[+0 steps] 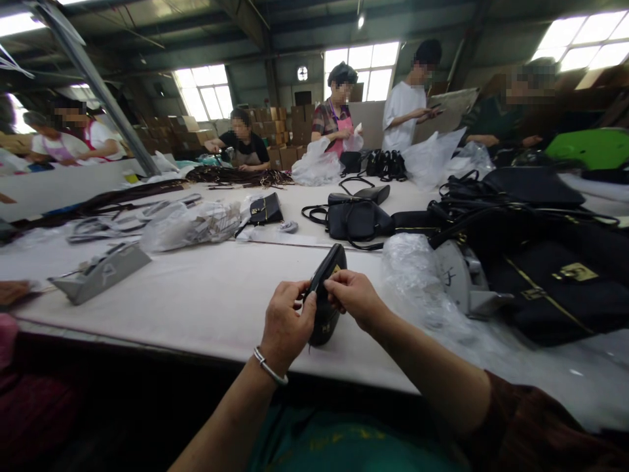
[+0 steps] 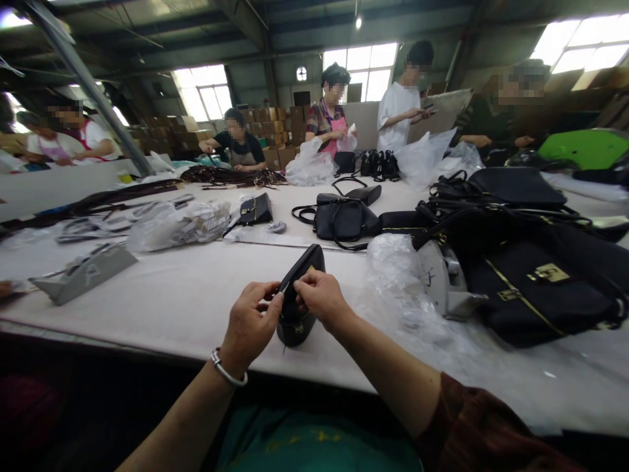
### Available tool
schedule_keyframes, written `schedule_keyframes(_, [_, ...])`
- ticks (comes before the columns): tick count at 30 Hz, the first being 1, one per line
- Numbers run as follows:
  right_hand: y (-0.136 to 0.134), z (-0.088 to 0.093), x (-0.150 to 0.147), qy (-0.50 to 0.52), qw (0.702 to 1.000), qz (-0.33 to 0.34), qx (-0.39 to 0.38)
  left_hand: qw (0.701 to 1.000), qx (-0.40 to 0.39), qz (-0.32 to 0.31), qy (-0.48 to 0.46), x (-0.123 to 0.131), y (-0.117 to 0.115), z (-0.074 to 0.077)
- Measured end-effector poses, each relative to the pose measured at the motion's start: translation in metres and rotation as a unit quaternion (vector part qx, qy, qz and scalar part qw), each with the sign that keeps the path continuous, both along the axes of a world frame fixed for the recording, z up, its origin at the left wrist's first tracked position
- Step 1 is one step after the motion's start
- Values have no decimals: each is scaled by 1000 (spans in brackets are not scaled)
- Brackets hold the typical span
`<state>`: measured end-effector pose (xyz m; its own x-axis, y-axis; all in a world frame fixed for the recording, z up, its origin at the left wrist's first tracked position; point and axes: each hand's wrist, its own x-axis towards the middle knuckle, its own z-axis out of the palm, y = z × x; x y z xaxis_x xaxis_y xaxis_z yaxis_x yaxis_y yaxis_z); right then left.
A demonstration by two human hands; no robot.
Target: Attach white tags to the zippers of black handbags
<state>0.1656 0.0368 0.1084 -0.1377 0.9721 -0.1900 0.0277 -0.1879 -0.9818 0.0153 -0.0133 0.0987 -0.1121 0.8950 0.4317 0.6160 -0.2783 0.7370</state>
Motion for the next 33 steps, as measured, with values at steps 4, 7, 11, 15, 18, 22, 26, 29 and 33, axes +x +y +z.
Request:
schedule_keyframes(4, [-22,-37,21,-13,999,-2,40,998,-30,35,-42,-7,-20,-20])
schedule_keyframes(7, [-37,-74,34,-75,996,-6,46,987,-113,50,-107,-6,-41,-48])
schedule_keyframes(11, [-49,-108,33,-107,993,-1,45,962,-224,20,-153,9,-58,-74])
schedule_keyframes(15, [-52,-117,22,-128,988,-4,88,950,-244,23,-191,23,-54,-80])
schedule_keyframes(18, [-52,-114,15,-128,986,5,105,933,-260,16,-247,28,-46,-82])
schedule_keyframes(22, [-51,-107,15,-90,991,33,91,893,-268,12,-362,30,-39,-89])
schedule_keyframes(26, [-52,-98,18,-40,996,70,27,868,-270,9,-418,32,-36,-89])
schedule_keyframes(29, [-54,-96,17,-7,997,78,7,828,-289,7,-481,34,-34,-83])
schedule_keyframes(33, [-53,-102,16,23,997,69,-28,793,-311,15,-524,34,-32,-78])
